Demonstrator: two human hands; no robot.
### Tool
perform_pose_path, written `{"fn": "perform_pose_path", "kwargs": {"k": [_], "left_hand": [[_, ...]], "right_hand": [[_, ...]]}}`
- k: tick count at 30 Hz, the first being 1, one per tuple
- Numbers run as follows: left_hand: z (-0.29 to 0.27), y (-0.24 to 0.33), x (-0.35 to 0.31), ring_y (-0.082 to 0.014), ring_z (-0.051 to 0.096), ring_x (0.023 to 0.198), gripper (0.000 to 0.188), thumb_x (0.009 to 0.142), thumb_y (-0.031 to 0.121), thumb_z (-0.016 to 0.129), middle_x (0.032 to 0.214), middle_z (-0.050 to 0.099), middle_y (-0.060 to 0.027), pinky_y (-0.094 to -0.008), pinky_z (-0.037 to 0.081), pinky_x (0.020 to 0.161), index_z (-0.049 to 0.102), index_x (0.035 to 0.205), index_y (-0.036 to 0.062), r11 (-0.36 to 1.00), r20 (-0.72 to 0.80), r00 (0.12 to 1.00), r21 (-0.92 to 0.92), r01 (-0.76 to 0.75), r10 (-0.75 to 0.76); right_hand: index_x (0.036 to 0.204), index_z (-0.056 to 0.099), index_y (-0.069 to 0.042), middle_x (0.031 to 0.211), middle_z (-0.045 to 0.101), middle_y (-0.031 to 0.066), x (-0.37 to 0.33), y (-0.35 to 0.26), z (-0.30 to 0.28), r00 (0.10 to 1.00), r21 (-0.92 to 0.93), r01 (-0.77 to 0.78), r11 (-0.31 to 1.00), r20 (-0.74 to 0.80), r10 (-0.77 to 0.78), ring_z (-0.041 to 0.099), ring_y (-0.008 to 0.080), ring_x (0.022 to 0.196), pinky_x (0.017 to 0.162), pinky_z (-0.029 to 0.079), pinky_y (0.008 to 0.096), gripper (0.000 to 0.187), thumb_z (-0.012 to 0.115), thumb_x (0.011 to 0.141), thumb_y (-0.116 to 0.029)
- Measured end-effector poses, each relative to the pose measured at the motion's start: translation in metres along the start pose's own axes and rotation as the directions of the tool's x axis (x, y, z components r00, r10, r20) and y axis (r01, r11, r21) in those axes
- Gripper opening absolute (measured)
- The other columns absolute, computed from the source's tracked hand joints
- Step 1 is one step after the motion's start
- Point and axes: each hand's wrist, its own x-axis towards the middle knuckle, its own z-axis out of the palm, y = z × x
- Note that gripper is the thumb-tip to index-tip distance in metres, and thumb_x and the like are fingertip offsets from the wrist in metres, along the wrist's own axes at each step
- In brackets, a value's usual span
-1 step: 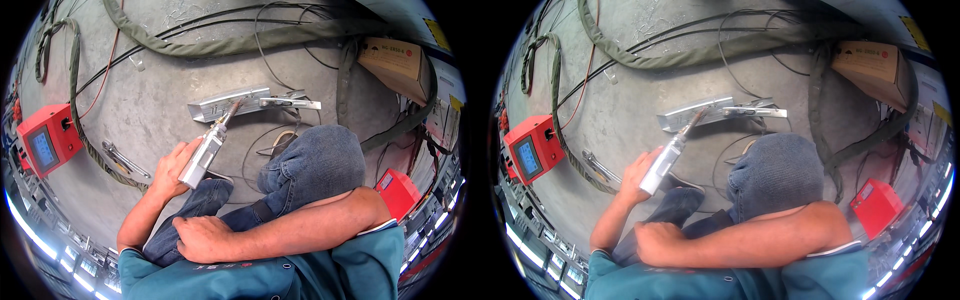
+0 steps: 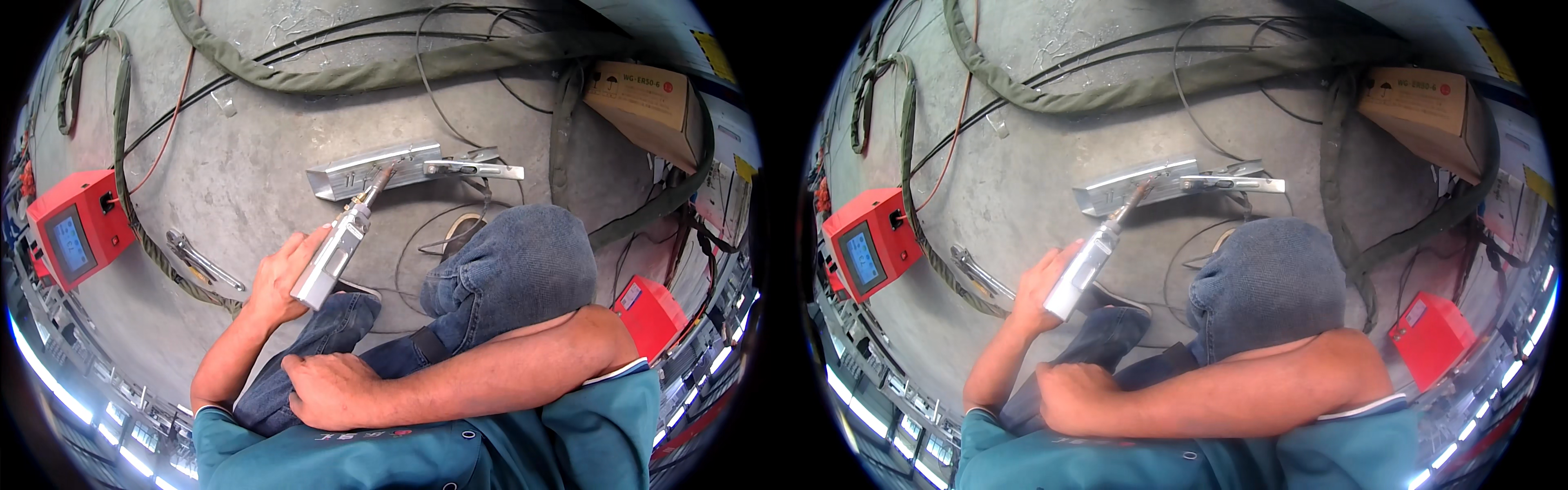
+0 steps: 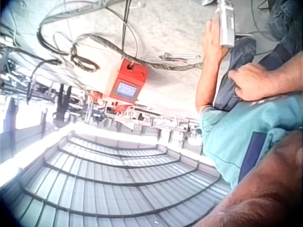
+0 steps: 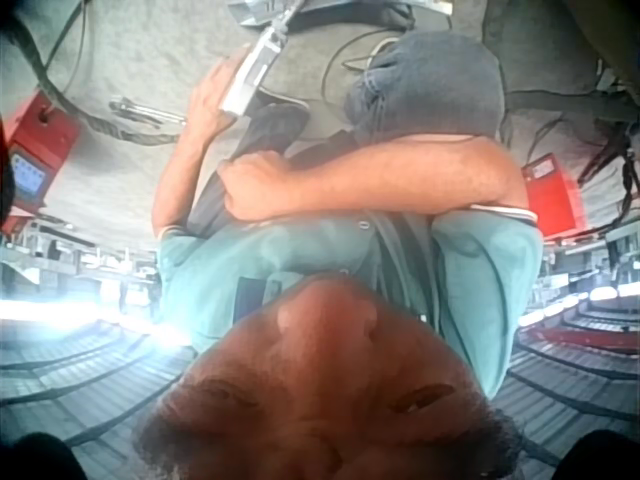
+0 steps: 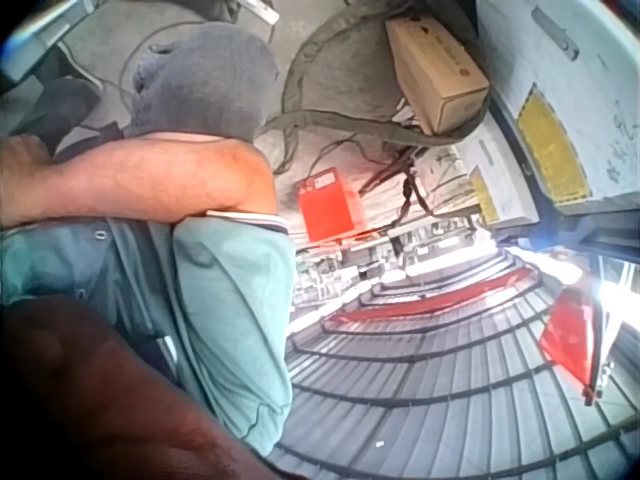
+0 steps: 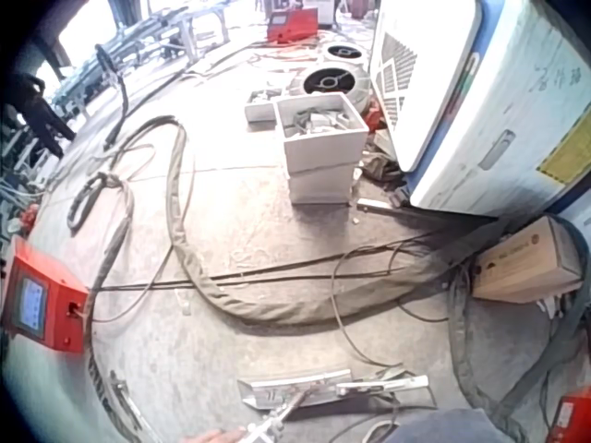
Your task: The person sits on the floor and uses a handheld laser welding tool to weld a metal bracket. They periodically stand to adjust settings on a nearby control panel before resuming welding.
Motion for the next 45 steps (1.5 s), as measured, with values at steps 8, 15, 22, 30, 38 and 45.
{"fn": "perform_pose_path", "kwargs": {"k": [8,15,22,30,38,45], "left_hand": [[0.002,0.0,-0.002,-0.0371,0.069,0.082,0.088,0.073,0.031,0.088,0.109,0.063,-0.015,-0.0461,0.058,0.065,0.05,0.15,0.008,0.999,-0.039,0.999,0.028,-0.022,0.023],[0.009,0.008,0.002,-0.0409,0.069,0.087,0.071,0.086,0.008,0.068,0.116,0.066,-0.019,-0.0476,0.057,0.071,0.046,0.153,0.0081,0.989,-0.293,0.956,0.142,0.048,-0.004],[0.007,0.019,0.01,-0.0335,0.071,0.086,0.073,0.083,0.012,0.07,0.117,0.064,-0.0165,-0.0434,0.058,0.065,0.045,0.151,0.0012,0.953,-0.069,0.996,0.302,-0.025,0.048],[0.004,0.021,0.012,-0.0344,0.07,0.084,0.068,0.086,0.009,0.064,0.109,0.063,-0.016,-0.0434,0.058,0.064,0.046,0.15,0.0003,0.928,0.005,0.999,0.372,-0.038,0.039],[0.007,0.016,0.008,-0.0339,0.07,0.083,0.07,0.083,0.009,0.067,0.11,0.064,-0.016,-0.0434,0.058,0.064,0.046,0.149,-0.0002,0.917,0.059,0.997,0.393,-0.074,0.055],[0.0,0.028,-0.007,-0.0326,0.067,0.071,0.076,0.079,0.02,0.075,0.097,0.06,-0.0119,-0.0441,0.055,0.059,0.05,0.149,0.0047,0.982,-0.032,0.994,0.161,-0.097,0.103]], "right_hand": [[0.104,0.055,0.004,0.094,0.071,0.0249,0.001,-0.002,-0.002,0.999,-0.001,-0.028,1.0,0.032,0.028,0.071,0.0438,0.093,0.081,0.057,0.0572,0.029,0.062,0.089,-0.021],[0.104,0.055,0.004,0.093,0.071,0.0248,0.001,0.0,0.002,1.0,-0.003,-0.019,1.0,0.023,0.019,0.071,0.0438,0.093,0.081,0.057,0.0574,0.03,0.062,0.089,-0.021],[0.106,0.055,0.003,0.094,0.071,0.0246,0.0,-0.002,0.0,0.999,-0.015,-0.039,0.999,0.021,0.039,0.071,0.0438,0.093,0.082,0.057,0.057,0.03,0.062,0.09,-0.021],[0.11,0.055,0.004,0.095,0.072,0.0247,-0.002,-0.003,0.001,0.999,-0.017,-0.032,0.999,0.013,0.032,0.071,0.0441,0.093,0.084,0.056,0.0575,0.033,0.061,0.09,-0.022],[0.112,0.055,0.003,0.096,0.072,0.0257,-0.002,-0.002,-0.001,0.999,-0.022,-0.034,0.999,0.021,0.034,0.071,0.0442,0.095,0.084,0.055,0.0578,0.034,0.062,0.09,-0.022],[0.11,0.055,0.003,0.095,0.071,0.0259,-0.004,-0.003,-0.003,1.0,-0.016,-0.026,1.0,0.013,0.026,0.071,0.0442,0.093,0.082,0.056,0.0578,0.034,0.062,0.091,-0.023]]}}
